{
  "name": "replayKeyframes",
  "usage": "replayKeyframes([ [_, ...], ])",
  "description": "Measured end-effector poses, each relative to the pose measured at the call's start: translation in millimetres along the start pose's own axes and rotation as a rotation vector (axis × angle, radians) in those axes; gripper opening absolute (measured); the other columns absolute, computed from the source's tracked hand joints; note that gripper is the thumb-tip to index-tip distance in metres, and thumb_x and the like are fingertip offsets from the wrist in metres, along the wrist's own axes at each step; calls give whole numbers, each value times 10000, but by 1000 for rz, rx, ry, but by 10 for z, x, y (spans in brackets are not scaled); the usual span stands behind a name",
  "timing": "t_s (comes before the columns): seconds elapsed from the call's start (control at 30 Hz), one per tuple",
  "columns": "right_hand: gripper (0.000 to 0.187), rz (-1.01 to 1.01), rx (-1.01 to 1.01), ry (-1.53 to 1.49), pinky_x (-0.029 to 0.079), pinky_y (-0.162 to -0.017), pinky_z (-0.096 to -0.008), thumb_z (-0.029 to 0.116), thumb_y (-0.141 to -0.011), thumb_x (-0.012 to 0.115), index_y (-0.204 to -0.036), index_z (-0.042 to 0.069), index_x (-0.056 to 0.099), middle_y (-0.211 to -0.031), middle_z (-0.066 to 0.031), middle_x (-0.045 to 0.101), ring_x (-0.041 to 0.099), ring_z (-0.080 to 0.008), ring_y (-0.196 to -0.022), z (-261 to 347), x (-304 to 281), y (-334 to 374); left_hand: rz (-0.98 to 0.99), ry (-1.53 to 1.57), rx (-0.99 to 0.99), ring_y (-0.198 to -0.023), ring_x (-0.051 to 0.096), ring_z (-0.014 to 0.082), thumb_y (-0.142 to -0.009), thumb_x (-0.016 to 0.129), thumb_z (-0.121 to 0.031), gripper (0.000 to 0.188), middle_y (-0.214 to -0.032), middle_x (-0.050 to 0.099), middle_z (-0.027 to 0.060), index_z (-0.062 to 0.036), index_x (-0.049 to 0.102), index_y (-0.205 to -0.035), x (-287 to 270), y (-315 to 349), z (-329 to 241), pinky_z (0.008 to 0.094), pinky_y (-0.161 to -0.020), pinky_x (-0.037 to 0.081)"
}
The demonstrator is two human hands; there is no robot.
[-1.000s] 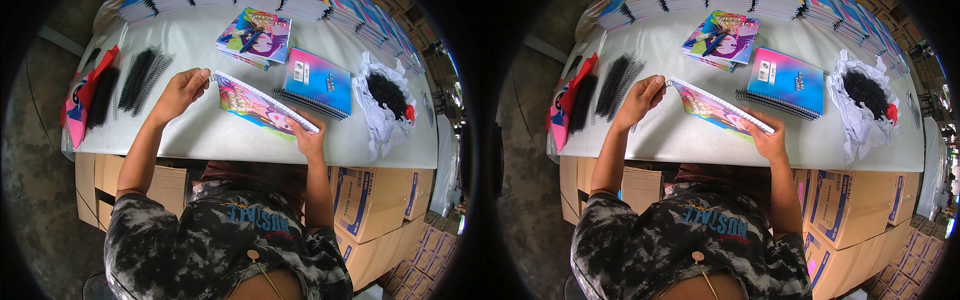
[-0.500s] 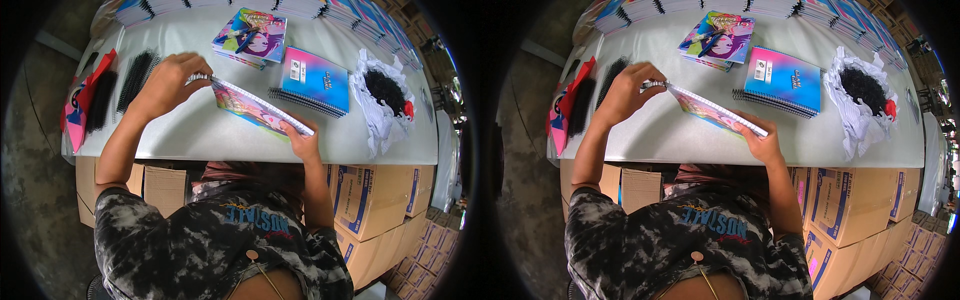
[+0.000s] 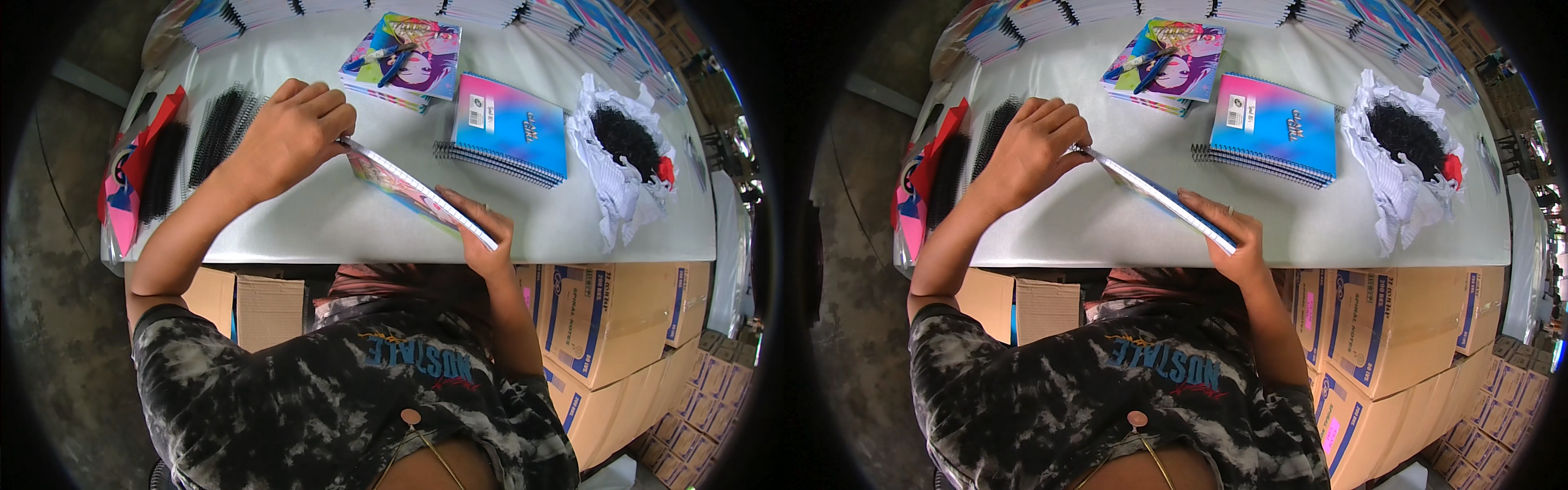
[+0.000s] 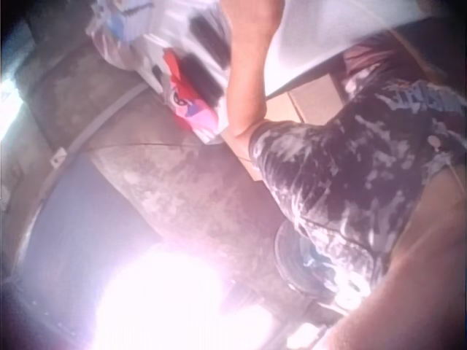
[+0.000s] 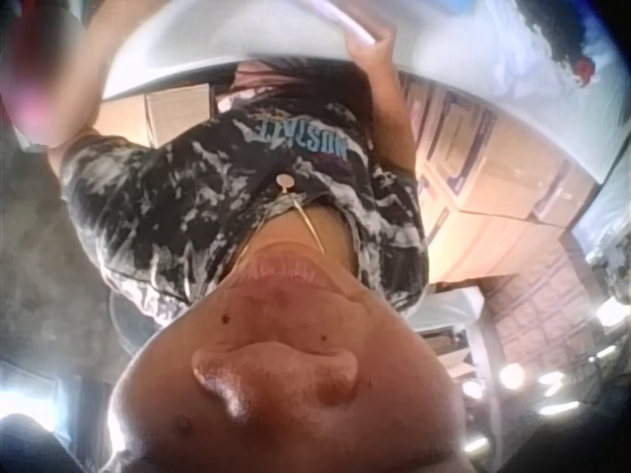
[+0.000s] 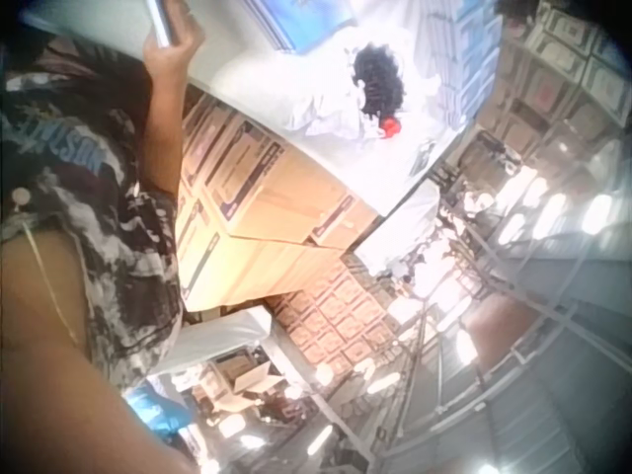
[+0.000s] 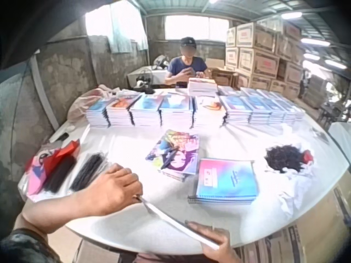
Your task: The person repeatedly picks up a notebook cover and a metal spiral binding, inserts the spiral through the cover holes, and places the assembled notebook on a growing stack. The process is repeated for multiple notebooks on a white table with cardboard boxes nearby.
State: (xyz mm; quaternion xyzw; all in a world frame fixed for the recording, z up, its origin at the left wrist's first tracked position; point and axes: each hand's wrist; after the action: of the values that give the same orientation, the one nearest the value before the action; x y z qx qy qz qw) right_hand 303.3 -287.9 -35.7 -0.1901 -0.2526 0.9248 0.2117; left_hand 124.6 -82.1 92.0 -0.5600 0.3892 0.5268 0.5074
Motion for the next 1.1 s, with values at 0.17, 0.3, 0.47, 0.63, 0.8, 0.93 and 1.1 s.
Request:
replayKeyframes([
  [0.17,379,-54,-61,44,492,-829,-299,-137,-710,508,-1059,-33,611,-1047,-163,634,632,-268,-954,22,67,53,-570,71,-98,-1251,294,370,-681,610,-574,771,-1374,335,147,-55,462,-1232,827,166,-190,557,-994,188],
  [0.3,369,-79,-124,69,503,-809,-312,-114,-707,508,-1051,-35,616,-1038,-179,633,636,-286,-939,-14,50,87,-598,-307,253,-1333,-37,454,-724,348,-782,1100,-1469,41,221,98,162,-1359,1197,368,-240,618,-1005,-82],
  [0.47,325,-31,-218,83,508,-796,-327,-48,-722,562,-1043,-43,616,-990,-213,637,642,-298,-919,110,171,69,-826,191,-208,-1298,-100,511,-691,295,-824,1155,-1432,-46,306,100,129,-1363,1210,116,-47,658,-958,-125],
  [0.63,280,-62,-261,56,516,-772,-335,-19,-759,563,-1031,-44,623,-957,-215,643,645,-309,-907,37,128,118,-897,-48,177,-1331,-56,450,-756,267,-774,1077,-1437,13,299,68,40,-1388,1632,356,133,588,-1001,-147],
  [0.8,279,-52,-244,53,514,-776,-338,16,-749,606,-1022,-39,629,-966,-210,642,648,-306,-891,47,181,107,-711,81,-181,-1304,-72,508,-745,264,-785,1092,-1431,40,310,66,33,-1388,1538,337,-145,635,-971,-141],
  [0.93,302,-65,-266,74,516,-770,-339,23,-729,638,-1025,-34,629,-963,-213,642,651,-311,-872,24,131,129,-797,-20,64,-1316,59,431,-785,235,-737,1019,-1427,86,282,90,127,-1371,1365,399,-165,573,-1017,20],
  [1.1,230,14,-271,77,531,-742,-364,31,-818,544,-1013,-68,613,-929,-221,646,646,-337,-886,110,246,108,-1049,201,-72,-1328,113,403,-769,261,-765,1010,-1436,105,234,46,210,-1370,1551,196,-199,525,-1067,77],
])
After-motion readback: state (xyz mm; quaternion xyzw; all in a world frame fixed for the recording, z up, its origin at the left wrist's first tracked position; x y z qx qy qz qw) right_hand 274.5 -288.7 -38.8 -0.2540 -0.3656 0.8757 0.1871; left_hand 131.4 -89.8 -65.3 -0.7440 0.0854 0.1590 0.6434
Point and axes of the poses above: each hand's wrist, its own y-axis away from the middle knuckle, its own x-axis out of the palm, z = x × y
